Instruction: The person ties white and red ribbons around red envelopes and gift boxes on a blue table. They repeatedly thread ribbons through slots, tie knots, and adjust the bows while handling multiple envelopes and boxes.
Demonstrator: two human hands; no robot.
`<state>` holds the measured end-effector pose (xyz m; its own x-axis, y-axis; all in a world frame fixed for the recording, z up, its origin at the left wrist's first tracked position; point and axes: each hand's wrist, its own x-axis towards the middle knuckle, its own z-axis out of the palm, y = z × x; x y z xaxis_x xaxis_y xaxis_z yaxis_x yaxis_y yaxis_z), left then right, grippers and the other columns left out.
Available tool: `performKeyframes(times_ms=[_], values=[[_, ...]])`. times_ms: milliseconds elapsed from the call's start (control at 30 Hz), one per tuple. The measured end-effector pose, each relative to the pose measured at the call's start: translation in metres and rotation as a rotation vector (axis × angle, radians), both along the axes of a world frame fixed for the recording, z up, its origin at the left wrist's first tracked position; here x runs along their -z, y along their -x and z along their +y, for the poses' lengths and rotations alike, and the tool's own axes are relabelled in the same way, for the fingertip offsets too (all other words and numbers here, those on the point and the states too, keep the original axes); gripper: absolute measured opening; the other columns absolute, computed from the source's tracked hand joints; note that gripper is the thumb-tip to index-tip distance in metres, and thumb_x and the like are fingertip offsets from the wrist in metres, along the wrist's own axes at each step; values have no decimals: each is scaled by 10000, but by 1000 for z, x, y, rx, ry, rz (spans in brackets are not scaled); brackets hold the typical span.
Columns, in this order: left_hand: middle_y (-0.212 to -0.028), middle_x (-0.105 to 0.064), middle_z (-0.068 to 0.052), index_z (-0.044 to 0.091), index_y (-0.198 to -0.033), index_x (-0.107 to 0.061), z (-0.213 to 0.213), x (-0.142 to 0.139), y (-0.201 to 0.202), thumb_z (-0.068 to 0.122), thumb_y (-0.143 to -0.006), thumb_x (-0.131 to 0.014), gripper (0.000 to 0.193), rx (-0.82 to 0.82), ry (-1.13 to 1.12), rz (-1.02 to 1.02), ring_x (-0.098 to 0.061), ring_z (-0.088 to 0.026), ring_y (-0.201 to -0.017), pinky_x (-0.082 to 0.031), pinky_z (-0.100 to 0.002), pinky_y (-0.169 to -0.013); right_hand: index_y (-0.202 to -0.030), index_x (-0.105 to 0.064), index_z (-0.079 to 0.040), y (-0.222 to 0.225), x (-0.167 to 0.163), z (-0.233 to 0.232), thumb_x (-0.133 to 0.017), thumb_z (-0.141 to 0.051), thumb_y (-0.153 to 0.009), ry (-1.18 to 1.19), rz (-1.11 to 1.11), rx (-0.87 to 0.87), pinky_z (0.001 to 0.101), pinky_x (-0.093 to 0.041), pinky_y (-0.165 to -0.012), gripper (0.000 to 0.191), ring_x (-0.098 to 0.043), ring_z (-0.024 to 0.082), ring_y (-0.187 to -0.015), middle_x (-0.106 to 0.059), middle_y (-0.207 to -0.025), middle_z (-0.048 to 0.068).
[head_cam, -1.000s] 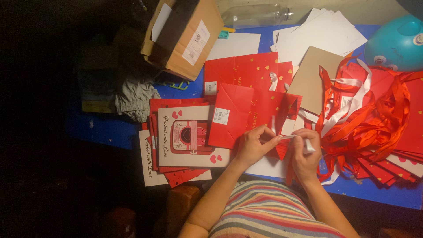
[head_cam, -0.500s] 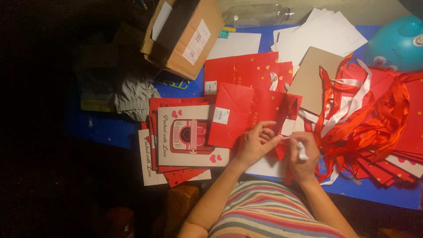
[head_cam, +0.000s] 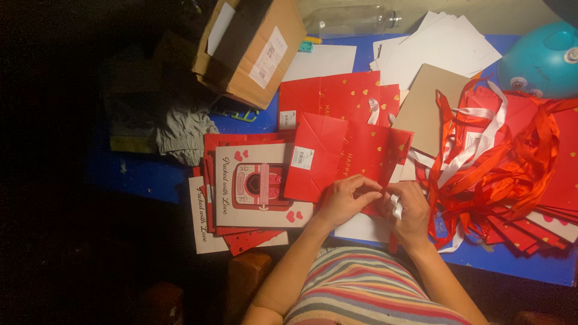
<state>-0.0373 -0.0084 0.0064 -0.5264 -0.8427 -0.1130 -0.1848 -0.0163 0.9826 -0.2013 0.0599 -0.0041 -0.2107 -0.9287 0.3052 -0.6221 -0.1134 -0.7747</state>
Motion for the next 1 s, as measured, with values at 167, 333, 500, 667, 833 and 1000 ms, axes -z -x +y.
performKeyframes(times_ms=[167,333,500,667,833,1000], values=[[-1010,-760,-55,73,-1174,-679,1,-7,1,109,-880,-740,302,-13,-24,-86,-774,-166,-898,-613,-277,-771,-1005,-630,-39,1,2,1,-727,6,-799,12,7,-3,414,-481,-762,232,-607,320,-871,-620,-920,125],[-1032,-735,-56,67,-1116,-708,10,-12,7,59,-909,-703,207,-96,187,-79,-774,-170,-870,-619,-276,-748,-1019,-627,-44,-1,-1,0,-694,-1,-880,53,-2,-3,411,-494,-776,160,-625,316,-896,-638,-963,116],[-962,-690,-68,65,-1080,-721,13,-9,9,16,-888,-694,200,-148,352,-100,-722,-168,-754,-589,-284,-667,-998,-622,-42,-1,1,0,-699,-7,-879,33,15,-11,418,-483,-751,146,-613,323,-863,-626,-927,121],[-908,-683,-67,52,-976,-642,11,3,3,20,-881,-720,127,-122,354,-97,-715,-164,-739,-570,-282,-661,-1007,-610,-47,2,4,1,-684,47,-736,10,3,-28,415,-483,-751,296,-609,326,-867,-610,-903,117],[-932,-718,-52,55,-1029,-563,9,13,5,74,-944,-719,179,-136,88,46,-731,-122,-788,-598,-262,-683,-1067,-625,-48,2,4,3,-669,78,-715,-51,-88,-30,376,-506,-700,376,-648,300,-844,-612,-928,123],[-954,-713,-66,45,-1083,-634,10,6,7,62,-967,-710,140,-160,181,17,-732,-155,-834,-590,-274,-713,-1115,-639,-47,2,3,3,-646,99,-744,-10,-87,-26,370,-517,-728,398,-656,313,-859,-620,-959,132]])
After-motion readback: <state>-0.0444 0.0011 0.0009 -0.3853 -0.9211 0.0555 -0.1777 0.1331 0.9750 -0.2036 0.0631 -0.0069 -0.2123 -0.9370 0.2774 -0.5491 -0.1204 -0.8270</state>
